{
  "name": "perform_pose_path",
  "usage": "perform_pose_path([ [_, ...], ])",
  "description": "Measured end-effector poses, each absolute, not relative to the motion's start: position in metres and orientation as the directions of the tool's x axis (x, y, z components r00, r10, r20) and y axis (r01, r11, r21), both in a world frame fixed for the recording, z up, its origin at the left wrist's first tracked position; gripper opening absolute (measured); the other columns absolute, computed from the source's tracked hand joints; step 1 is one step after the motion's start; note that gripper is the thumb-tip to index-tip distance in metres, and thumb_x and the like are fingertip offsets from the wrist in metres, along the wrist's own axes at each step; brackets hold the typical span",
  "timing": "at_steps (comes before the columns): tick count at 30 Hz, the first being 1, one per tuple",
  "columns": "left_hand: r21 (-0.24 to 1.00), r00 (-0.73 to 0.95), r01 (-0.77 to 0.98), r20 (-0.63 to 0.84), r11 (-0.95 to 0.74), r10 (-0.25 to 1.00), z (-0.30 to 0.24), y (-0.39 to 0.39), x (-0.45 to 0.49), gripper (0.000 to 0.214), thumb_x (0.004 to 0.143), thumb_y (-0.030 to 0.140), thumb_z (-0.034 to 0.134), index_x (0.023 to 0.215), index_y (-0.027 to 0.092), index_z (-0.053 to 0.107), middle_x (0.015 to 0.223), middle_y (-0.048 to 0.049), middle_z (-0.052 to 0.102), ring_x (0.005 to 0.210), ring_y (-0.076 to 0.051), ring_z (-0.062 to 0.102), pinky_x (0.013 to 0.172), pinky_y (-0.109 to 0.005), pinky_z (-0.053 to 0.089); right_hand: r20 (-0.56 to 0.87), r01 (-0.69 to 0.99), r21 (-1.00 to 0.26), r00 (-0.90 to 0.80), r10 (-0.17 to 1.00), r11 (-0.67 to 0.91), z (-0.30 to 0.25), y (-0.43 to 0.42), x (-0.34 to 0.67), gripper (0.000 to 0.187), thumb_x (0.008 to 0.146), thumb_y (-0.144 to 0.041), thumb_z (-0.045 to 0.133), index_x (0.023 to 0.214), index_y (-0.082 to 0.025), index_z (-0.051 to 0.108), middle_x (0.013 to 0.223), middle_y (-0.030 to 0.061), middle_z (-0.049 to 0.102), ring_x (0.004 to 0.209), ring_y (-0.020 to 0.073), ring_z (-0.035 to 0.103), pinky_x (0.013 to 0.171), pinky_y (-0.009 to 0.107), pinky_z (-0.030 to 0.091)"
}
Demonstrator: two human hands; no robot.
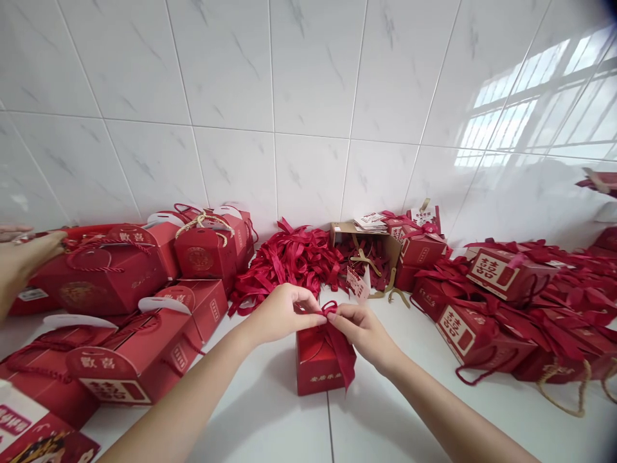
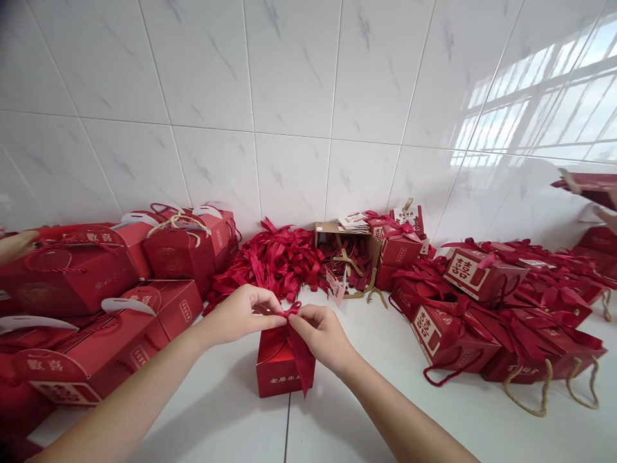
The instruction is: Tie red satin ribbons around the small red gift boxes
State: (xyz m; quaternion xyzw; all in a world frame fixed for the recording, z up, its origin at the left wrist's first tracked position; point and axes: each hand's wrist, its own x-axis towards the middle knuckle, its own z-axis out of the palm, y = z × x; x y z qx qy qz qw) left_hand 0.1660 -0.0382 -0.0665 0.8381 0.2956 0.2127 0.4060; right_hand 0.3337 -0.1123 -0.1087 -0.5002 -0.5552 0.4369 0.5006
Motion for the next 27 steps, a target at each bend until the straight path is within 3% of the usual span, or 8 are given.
perform_pose_path([
  [5,0.837,0.741,0.260,0.147,-0.482,0.655,-0.073,-0.039,0.168,0.016,0.075,0.030,0.061,0.071,0.017,0.053,0.075,0.0003,0.061,0.075,-0.016,0.058,0.072,-0.029,0.046,0.178,0.082,-0.982,0.107,0.978,0.170,-0.116,-0.111,0.331,0.028,0.076,-0.043,0.061,0.077,-0.018,0.048,0.063,-0.0027,0.052,0.056,0.0099,0.043,0.052,0.022,0.032],
  [9,0.833,0.760,0.258,0.138,-0.490,0.635,-0.071,-0.043,0.167,0.012,0.077,0.028,0.058,0.075,0.018,0.051,0.078,0.0008,0.060,0.079,-0.016,0.059,0.075,-0.030,0.046,0.243,0.081,-0.969,0.140,0.960,0.234,-0.121,-0.110,0.331,0.026,0.078,-0.036,0.061,0.083,-0.022,0.040,0.060,-0.0070,0.051,0.049,0.0081,0.039,0.050,0.021,0.030],
  [13,0.797,0.749,0.267,0.182,-0.542,0.636,-0.075,-0.044,0.167,0.010,0.072,0.020,0.060,0.073,0.018,0.050,0.077,0.0010,0.060,0.076,-0.015,0.060,0.071,-0.028,0.048,0.298,0.291,-0.924,0.142,0.944,0.248,-0.117,-0.113,0.331,0.013,0.081,-0.030,0.055,0.089,-0.020,0.054,0.067,-0.0018,0.058,0.052,0.0101,0.045,0.051,0.023,0.035],
  [18,0.734,0.704,0.267,0.294,-0.625,0.646,-0.084,-0.042,0.172,0.008,0.071,0.011,0.051,0.070,0.019,0.051,0.073,0.0011,0.061,0.070,-0.013,0.059,0.068,-0.025,0.048,0.371,0.598,-0.757,0.063,0.926,0.263,-0.105,-0.126,0.327,0.021,0.078,-0.024,0.058,0.094,-0.019,0.070,0.090,0.0060,0.061,0.062,0.0126,0.052,0.060,0.027,0.045],
  [23,0.759,0.678,0.237,0.317,-0.606,0.663,-0.088,-0.043,0.174,0.007,0.075,0.015,0.053,0.069,0.019,0.049,0.071,0.0019,0.058,0.068,-0.012,0.058,0.066,-0.023,0.048,0.399,0.684,-0.694,0.104,0.911,0.226,-0.110,-0.123,0.329,0.020,0.081,-0.023,0.054,0.080,-0.021,0.074,0.104,0.0092,0.056,0.084,0.0194,0.056,0.077,0.035,0.047],
  [27,0.779,0.664,0.215,0.325,-0.589,0.673,-0.092,-0.043,0.176,0.006,0.078,0.017,0.052,0.074,0.019,0.049,0.078,0.0003,0.060,0.072,-0.012,0.058,0.067,-0.024,0.047,0.291,0.557,-0.816,0.167,0.942,0.153,-0.114,-0.114,0.336,0.015,0.079,-0.029,0.060,0.077,-0.022,0.073,0.120,0.0087,0.052,0.113,0.0257,0.048,0.096,0.042,0.038],
])
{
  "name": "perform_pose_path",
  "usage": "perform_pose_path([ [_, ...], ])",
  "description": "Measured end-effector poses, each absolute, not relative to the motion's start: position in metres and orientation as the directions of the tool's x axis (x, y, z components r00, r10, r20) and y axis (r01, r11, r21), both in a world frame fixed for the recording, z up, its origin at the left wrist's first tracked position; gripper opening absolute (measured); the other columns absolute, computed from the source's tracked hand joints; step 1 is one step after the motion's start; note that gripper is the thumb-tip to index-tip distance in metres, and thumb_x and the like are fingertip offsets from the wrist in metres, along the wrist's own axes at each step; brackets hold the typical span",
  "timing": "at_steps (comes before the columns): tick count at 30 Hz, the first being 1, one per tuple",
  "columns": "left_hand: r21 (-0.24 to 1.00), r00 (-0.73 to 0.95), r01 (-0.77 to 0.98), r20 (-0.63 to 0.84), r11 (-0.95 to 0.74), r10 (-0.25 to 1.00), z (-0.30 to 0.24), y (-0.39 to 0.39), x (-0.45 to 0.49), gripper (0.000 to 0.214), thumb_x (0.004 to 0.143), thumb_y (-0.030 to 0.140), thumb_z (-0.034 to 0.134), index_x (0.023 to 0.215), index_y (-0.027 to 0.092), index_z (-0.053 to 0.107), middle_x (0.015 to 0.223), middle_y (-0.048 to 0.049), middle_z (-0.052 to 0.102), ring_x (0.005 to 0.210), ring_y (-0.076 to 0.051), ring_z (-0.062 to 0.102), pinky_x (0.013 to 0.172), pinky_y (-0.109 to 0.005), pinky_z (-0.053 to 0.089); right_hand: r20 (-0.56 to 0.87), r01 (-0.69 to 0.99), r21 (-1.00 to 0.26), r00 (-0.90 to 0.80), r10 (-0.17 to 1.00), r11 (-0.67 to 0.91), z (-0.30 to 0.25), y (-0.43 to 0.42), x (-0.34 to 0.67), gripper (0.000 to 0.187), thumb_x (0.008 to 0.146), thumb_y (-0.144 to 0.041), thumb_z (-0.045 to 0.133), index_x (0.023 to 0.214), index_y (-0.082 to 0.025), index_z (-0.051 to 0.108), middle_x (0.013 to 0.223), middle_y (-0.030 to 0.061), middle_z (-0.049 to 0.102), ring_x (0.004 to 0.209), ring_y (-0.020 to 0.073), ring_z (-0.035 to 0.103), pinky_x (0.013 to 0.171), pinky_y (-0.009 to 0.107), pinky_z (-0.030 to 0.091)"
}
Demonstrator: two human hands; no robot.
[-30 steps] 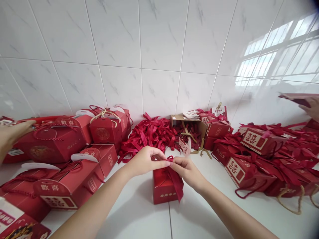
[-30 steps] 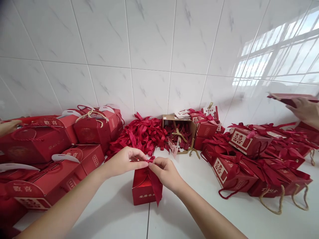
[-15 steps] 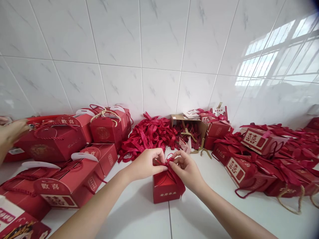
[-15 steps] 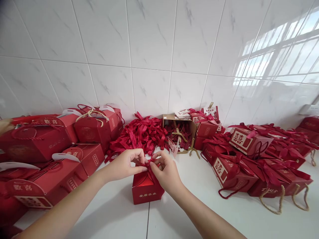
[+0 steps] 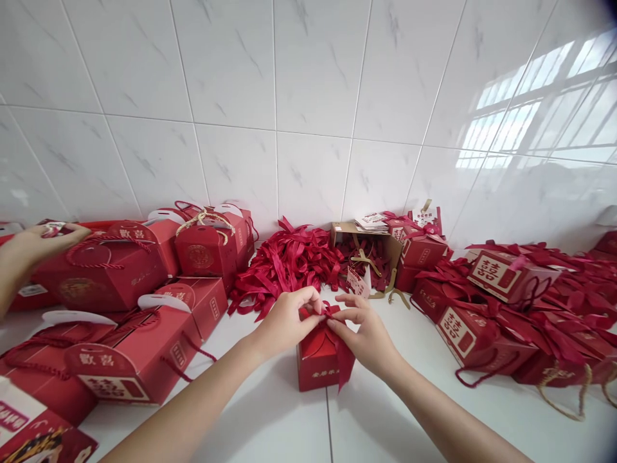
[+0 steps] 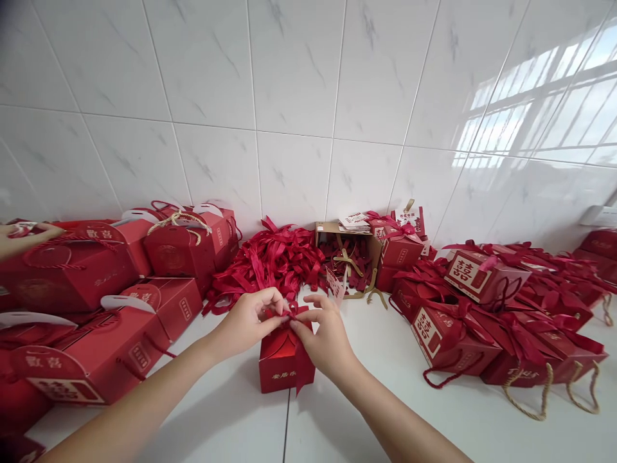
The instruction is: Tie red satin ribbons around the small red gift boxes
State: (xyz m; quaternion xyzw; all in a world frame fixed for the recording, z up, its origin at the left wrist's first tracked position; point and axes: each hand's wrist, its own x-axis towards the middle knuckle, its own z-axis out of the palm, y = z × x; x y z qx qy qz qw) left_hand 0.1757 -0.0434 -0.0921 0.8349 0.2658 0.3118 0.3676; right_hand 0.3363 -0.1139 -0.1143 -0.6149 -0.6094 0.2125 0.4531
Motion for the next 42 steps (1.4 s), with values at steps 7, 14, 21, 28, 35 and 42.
perform_pose_path([
  [7,0.809,0.622,0.153,0.367,-0.567,0.692,-0.101,-0.045,0.183,0.007,0.078,0.013,0.050,0.076,0.019,0.048,0.079,0.0005,0.058,0.076,-0.012,0.056,0.070,-0.024,0.046,0.054,0.189,-0.981,0.001,0.999,0.053,-0.114,-0.113,0.340,0.027,0.078,-0.045,0.062,0.074,-0.020,0.071,0.143,0.0060,0.034,0.126,0.0263,0.040,0.097,0.037,0.038],
  [14,0.851,0.553,0.095,0.387,-0.517,0.738,-0.105,-0.042,0.183,0.011,0.078,0.021,0.056,0.083,0.019,0.047,0.078,0.0021,0.050,0.066,-0.010,0.050,0.059,-0.021,0.043,0.102,0.040,-0.994,0.073,0.992,0.099,-0.125,-0.110,0.329,0.030,0.078,-0.048,0.061,0.072,-0.020,0.071,0.140,0.0043,0.037,0.123,0.0257,0.043,0.095,0.034,0.038],
  [21,0.849,0.744,0.243,0.147,-0.469,0.651,-0.090,-0.035,0.169,0.019,0.072,0.033,0.065,0.079,0.017,0.057,0.064,0.0032,0.051,0.060,-0.010,0.046,0.056,-0.022,0.038,0.052,0.013,-0.999,0.106,0.993,0.051,-0.123,-0.114,0.327,0.030,0.075,-0.050,0.064,0.073,-0.021,0.072,0.135,0.0044,0.042,0.119,0.0250,0.046,0.092,0.033,0.041],
  [28,0.858,0.727,0.265,0.122,-0.440,0.676,-0.096,-0.030,0.169,0.020,0.070,0.034,0.068,0.077,0.015,0.066,0.072,-0.0030,0.065,0.069,-0.016,0.058,0.065,-0.027,0.046,0.003,-0.006,-1.000,0.057,0.998,0.004,-0.117,-0.119,0.330,0.028,0.073,-0.049,0.066,0.079,-0.023,0.074,0.141,0.0034,0.039,0.127,0.0264,0.039,0.101,0.037,0.035],
  [35,0.853,0.733,0.263,0.127,-0.450,0.668,-0.097,-0.025,0.165,0.019,0.069,0.033,0.070,0.072,0.014,0.068,0.074,-0.0055,0.068,0.073,-0.018,0.062,0.070,-0.029,0.048,0.064,0.219,-0.974,0.041,0.997,0.054,-0.112,-0.120,0.332,0.033,0.081,-0.050,0.057,0.084,-0.023,0.074,0.134,0.0054,0.049,0.123,0.0250,0.044,0.098,0.035,0.036],
  [42,0.791,0.840,0.302,0.042,-0.531,0.541,-0.076,-0.032,0.156,0.015,0.070,0.031,0.068,0.074,0.016,0.067,0.071,0.0001,0.064,0.068,-0.013,0.055,0.063,-0.023,0.042,0.132,0.643,-0.756,-0.031,0.991,0.121,-0.091,-0.134,0.341,0.030,0.087,-0.042,0.046,0.093,-0.025,0.069,0.082,0.0013,0.069,0.066,0.0167,0.059,0.064,0.029,0.043],
])
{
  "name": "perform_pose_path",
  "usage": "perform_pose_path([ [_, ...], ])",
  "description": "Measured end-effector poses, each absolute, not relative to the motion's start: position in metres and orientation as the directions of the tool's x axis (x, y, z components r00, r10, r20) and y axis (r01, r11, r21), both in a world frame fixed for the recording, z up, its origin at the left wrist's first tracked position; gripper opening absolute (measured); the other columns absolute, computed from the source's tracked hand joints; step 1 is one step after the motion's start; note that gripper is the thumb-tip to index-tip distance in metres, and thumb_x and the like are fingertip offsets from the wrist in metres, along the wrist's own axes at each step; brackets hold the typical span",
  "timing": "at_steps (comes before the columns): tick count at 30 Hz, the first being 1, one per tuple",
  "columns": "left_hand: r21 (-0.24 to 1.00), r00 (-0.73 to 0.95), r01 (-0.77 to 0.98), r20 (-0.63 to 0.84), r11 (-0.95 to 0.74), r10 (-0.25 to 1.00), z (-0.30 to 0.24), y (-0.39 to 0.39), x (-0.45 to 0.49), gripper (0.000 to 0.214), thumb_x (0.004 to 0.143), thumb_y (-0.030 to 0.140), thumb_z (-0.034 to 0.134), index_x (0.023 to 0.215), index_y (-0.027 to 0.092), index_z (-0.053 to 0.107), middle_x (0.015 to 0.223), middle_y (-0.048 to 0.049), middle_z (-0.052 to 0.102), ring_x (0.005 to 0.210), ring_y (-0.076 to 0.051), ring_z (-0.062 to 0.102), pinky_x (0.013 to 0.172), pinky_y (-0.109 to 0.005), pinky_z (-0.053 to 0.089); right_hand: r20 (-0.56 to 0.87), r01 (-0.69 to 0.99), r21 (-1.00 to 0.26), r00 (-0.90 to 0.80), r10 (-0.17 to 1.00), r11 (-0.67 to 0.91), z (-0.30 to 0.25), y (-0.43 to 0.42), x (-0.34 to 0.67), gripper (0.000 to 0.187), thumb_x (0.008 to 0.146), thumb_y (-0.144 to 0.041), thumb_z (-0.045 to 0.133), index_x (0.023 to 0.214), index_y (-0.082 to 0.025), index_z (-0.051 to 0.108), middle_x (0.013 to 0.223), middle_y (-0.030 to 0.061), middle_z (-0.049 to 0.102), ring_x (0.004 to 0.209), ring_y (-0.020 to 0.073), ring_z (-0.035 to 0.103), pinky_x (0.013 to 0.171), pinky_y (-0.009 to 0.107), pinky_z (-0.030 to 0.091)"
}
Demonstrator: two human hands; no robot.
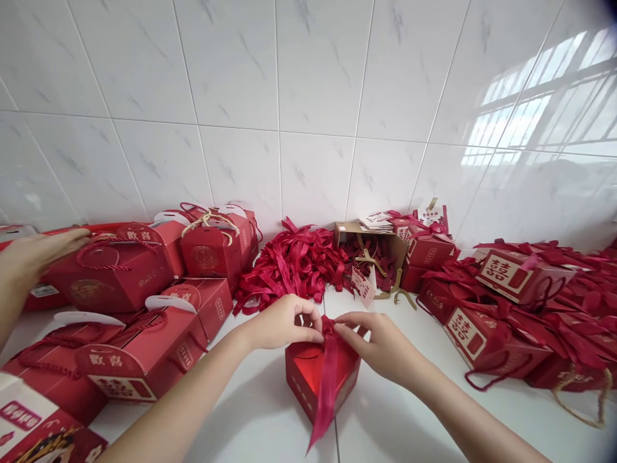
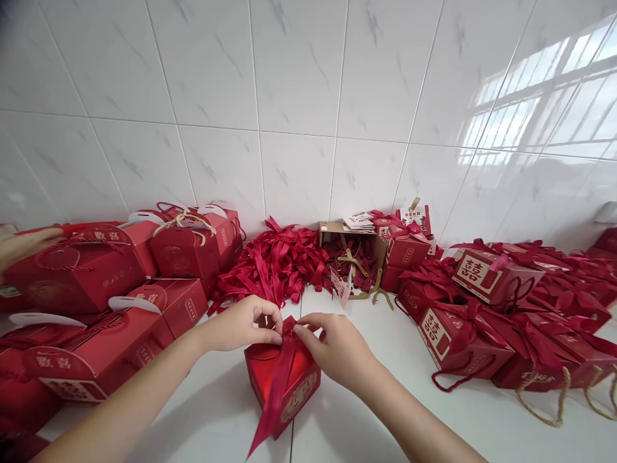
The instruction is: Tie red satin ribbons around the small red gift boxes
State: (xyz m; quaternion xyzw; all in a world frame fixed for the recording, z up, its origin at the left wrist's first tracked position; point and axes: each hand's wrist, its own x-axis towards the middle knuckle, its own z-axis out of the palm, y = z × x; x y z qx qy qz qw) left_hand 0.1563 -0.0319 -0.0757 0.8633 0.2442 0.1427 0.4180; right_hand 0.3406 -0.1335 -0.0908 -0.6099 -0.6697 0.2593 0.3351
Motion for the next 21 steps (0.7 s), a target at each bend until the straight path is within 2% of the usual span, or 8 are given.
perform_pose_path([
  [2,0.744,0.860,0.338,0.004,-0.576,0.510,-0.067,-0.036,0.153,0.014,0.071,0.031,0.067,0.074,0.017,0.067,0.070,0.0012,0.062,0.066,-0.012,0.052,0.060,-0.022,0.040,0.109,0.706,-0.701,-0.032,0.994,0.100,-0.088,-0.139,0.342,0.027,0.083,-0.036,0.052,0.106,-0.029,0.065,0.085,0.0001,0.070,0.061,0.0155,0.059,0.062,0.029,0.042],
  [4,0.704,0.869,0.370,-0.032,-0.606,0.494,-0.060,-0.041,0.151,0.013,0.072,0.031,0.066,0.074,0.018,0.066,0.070,0.0019,0.061,0.066,-0.012,0.051,0.059,-0.021,0.038,0.097,0.746,-0.660,-0.037,0.995,0.092,-0.086,-0.143,0.342,0.033,0.081,-0.030,0.055,0.113,-0.030,0.060,0.085,-0.0001,0.070,0.062,0.0162,0.060,0.063,0.029,0.042],
  [7,0.674,0.868,0.397,-0.055,-0.623,0.494,-0.054,-0.046,0.149,0.010,0.074,0.028,0.064,0.074,0.019,0.065,0.071,0.0022,0.061,0.066,-0.012,0.051,0.058,-0.021,0.037,0.097,0.775,-0.625,-0.048,0.994,0.099,-0.087,-0.144,0.341,0.035,0.080,-0.025,0.055,0.115,-0.029,0.058,0.083,0.0005,0.069,0.068,0.0183,0.061,0.064,0.030,0.041],
  [10,0.664,0.869,0.404,-0.063,-0.629,0.492,-0.053,-0.049,0.149,0.007,0.074,0.026,0.062,0.074,0.019,0.064,0.068,0.0033,0.058,0.062,-0.011,0.050,0.055,-0.020,0.036,0.089,0.755,-0.648,-0.055,0.995,0.100,-0.084,-0.147,0.339,0.033,0.081,-0.024,0.055,0.114,-0.027,0.056,0.078,0.0002,0.068,0.066,0.0173,0.060,0.063,0.028,0.041],
  [13,0.668,0.873,0.403,-0.076,-0.625,0.482,-0.054,-0.050,0.149,0.005,0.073,0.024,0.061,0.074,0.019,0.062,0.066,0.0035,0.057,0.060,-0.011,0.048,0.053,-0.020,0.035,0.052,0.677,-0.728,-0.101,0.994,0.107,-0.077,-0.157,0.338,0.032,0.080,-0.026,0.056,0.112,-0.026,0.054,0.069,-0.0019,0.065,0.061,0.0150,0.057,0.058,0.025,0.040],
  [17,0.688,0.878,0.393,-0.083,-0.610,0.472,-0.054,-0.050,0.148,0.006,0.073,0.024,0.061,0.075,0.019,0.063,0.068,0.0023,0.058,0.061,-0.011,0.049,0.053,-0.021,0.036,-0.108,0.593,-0.803,-0.237,0.965,0.056,-0.066,-0.168,0.338,0.036,0.080,-0.037,0.060,0.113,-0.026,0.053,0.055,-0.0054,0.057,0.049,0.0116,0.050,0.047,0.021,0.037],
  [19,0.684,0.880,0.389,-0.078,-0.617,0.469,-0.053,-0.050,0.147,0.005,0.072,0.023,0.061,0.075,0.019,0.063,0.068,0.0023,0.058,0.061,-0.011,0.050,0.053,-0.021,0.036,-0.083,0.647,-0.759,-0.210,0.974,0.075,-0.062,-0.164,0.340,0.035,0.081,-0.044,0.056,0.111,-0.026,0.055,0.057,-0.0039,0.057,0.050,0.0117,0.050,0.047,0.021,0.037],
  [21,0.678,0.884,0.385,-0.076,-0.626,0.462,-0.052,-0.050,0.146,0.005,0.072,0.023,0.061,0.074,0.019,0.063,0.068,0.0027,0.057,0.061,-0.011,0.049,0.053,-0.021,0.036,0.010,0.697,-0.708,-0.150,0.989,0.113,-0.060,-0.153,0.340,0.036,0.083,-0.048,0.053,0.109,-0.025,0.058,0.069,-0.0001,0.062,0.057,0.0131,0.054,0.052,0.023,0.040],
])
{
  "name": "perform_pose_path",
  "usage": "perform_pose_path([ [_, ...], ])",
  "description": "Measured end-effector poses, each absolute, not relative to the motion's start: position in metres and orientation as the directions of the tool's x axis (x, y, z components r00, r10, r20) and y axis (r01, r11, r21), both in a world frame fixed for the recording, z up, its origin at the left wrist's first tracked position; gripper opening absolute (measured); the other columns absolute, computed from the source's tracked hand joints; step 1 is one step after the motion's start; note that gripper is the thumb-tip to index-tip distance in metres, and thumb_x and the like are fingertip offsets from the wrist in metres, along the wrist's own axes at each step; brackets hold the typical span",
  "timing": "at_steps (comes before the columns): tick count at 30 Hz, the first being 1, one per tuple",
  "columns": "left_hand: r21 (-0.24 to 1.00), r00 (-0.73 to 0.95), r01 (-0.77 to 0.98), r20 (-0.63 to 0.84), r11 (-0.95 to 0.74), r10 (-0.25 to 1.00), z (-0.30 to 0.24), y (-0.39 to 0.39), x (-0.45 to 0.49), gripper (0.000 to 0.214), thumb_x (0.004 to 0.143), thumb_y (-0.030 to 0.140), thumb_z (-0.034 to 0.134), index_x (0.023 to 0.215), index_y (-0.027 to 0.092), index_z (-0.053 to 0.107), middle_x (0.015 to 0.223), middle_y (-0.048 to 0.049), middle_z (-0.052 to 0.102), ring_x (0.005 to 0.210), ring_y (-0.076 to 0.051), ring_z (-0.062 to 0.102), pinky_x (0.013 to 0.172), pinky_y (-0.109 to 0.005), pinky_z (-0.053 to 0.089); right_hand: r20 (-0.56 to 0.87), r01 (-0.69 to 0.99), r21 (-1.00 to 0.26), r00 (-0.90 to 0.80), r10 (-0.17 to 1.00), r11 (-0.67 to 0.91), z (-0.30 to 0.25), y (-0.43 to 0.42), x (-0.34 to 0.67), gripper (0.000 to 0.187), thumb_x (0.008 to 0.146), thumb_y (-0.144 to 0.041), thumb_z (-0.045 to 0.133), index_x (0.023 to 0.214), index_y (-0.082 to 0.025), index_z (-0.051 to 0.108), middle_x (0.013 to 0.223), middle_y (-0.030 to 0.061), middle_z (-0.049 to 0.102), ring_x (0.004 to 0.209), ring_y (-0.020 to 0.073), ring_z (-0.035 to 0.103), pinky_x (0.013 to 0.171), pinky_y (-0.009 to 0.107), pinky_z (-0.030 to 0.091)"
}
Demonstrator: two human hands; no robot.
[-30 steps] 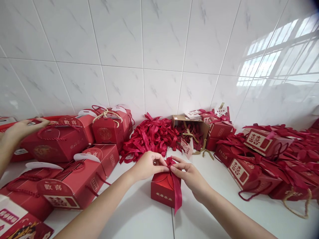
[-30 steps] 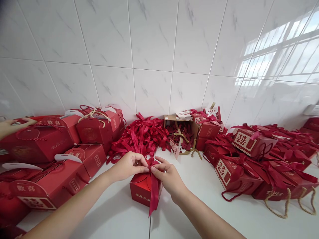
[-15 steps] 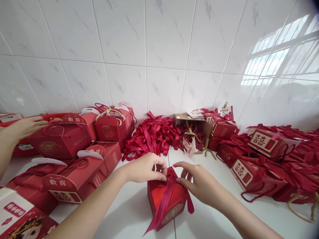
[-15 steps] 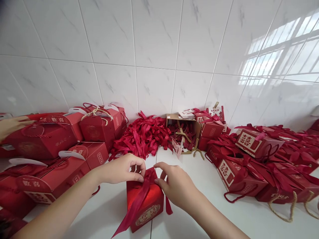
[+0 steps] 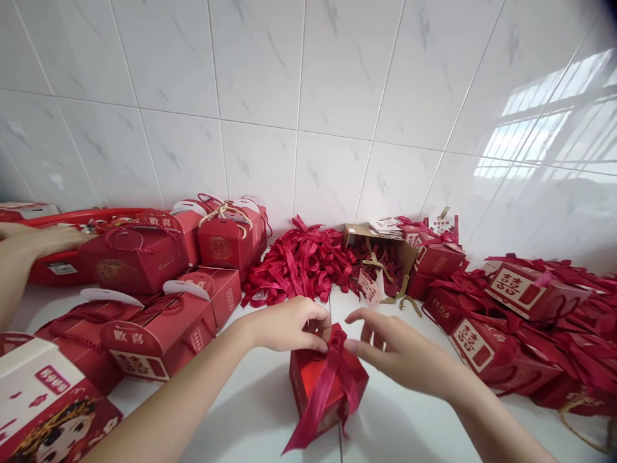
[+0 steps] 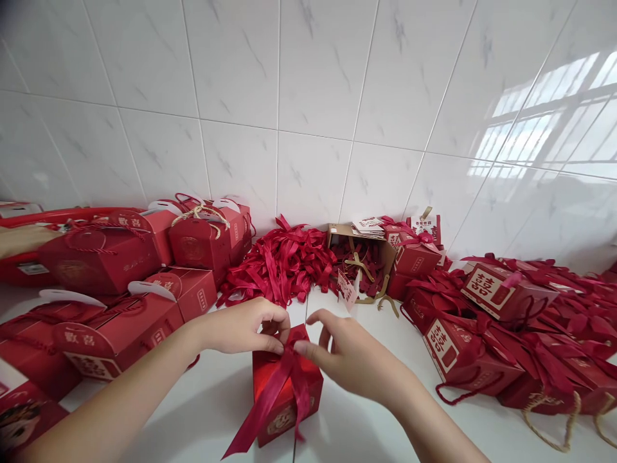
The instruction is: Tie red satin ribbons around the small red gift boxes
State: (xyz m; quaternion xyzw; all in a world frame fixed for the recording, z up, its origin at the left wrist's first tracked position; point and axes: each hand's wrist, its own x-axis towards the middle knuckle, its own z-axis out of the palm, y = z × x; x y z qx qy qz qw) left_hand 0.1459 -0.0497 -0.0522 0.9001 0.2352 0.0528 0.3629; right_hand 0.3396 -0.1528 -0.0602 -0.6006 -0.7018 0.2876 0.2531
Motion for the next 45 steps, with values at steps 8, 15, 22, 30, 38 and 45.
perform_pose_path([
  [8,0.624,0.880,0.424,-0.112,-0.656,0.462,-0.053,-0.051,0.142,0.011,0.071,0.025,0.061,0.080,0.022,0.066,0.069,0.0025,0.057,0.061,-0.012,0.049,0.052,-0.021,0.034,0.025,0.543,-0.828,-0.215,0.976,0.141,-0.075,-0.124,0.332,0.022,0.079,-0.039,0.060,0.073,-0.018,0.059,0.069,0.0004,0.061,0.062,0.0118,0.052,0.053,0.022,0.039],
  [15,0.612,0.884,0.431,-0.137,-0.663,0.448,-0.053,-0.053,0.145,0.011,0.071,0.021,0.057,0.079,0.021,0.065,0.071,0.0019,0.060,0.062,-0.012,0.050,0.052,-0.021,0.036,0.029,0.426,-0.890,-0.306,0.952,0.164,-0.080,-0.133,0.338,0.014,0.078,-0.024,0.060,0.090,-0.020,0.054,0.074,-0.0012,0.060,0.067,0.0119,0.055,0.057,0.021,0.044],
  [22,0.559,0.882,0.437,-0.115,-0.705,0.457,-0.050,-0.052,0.142,0.011,0.076,0.020,0.054,0.082,0.022,0.063,0.084,0.0001,0.061,0.075,-0.016,0.053,0.061,-0.023,0.038,0.238,0.565,-0.667,-0.456,0.858,0.486,-0.074,-0.137,0.339,0.037,0.086,-0.010,0.041,0.101,-0.029,0.070,0.091,0.0033,0.062,0.076,0.0131,0.057,0.070,0.026,0.048],
  [30,0.566,0.861,0.447,-0.061,-0.693,0.506,-0.048,-0.052,0.141,0.014,0.079,0.015,0.048,0.080,0.021,0.061,0.090,-0.0009,0.060,0.076,-0.015,0.052,0.063,-0.024,0.038,0.214,0.646,-0.431,-0.604,0.767,0.630,-0.084,-0.140,0.339,0.037,0.087,-0.010,0.049,0.108,-0.033,0.068,0.094,0.0041,0.057,0.077,0.0143,0.053,0.063,0.024,0.044],
  [38,0.496,0.825,0.547,-0.185,-0.674,0.533,-0.042,-0.055,0.138,0.012,0.081,0.024,0.048,0.089,0.023,0.058,0.102,-0.0013,0.055,0.085,-0.016,0.053,0.068,-0.025,0.041,0.236,0.588,-0.459,-0.642,0.730,0.666,-0.089,-0.133,0.342,0.040,0.083,-0.005,0.053,0.109,-0.032,0.068,0.094,0.0039,0.055,0.075,0.0115,0.052,0.060,0.020,0.044],
  [45,0.527,0.889,0.454,-0.220,-0.718,0.401,-0.045,-0.046,0.136,0.017,0.073,0.032,0.063,0.087,0.023,0.057,0.117,-0.0015,0.048,0.106,-0.020,0.049,0.085,-0.027,0.041,0.252,0.569,-0.463,-0.651,0.716,0.680,-0.089,-0.131,0.345,0.049,0.079,0.004,0.048,0.107,-0.031,0.069,0.092,0.0040,0.054,0.074,0.0104,0.049,0.061,0.020,0.042],
])
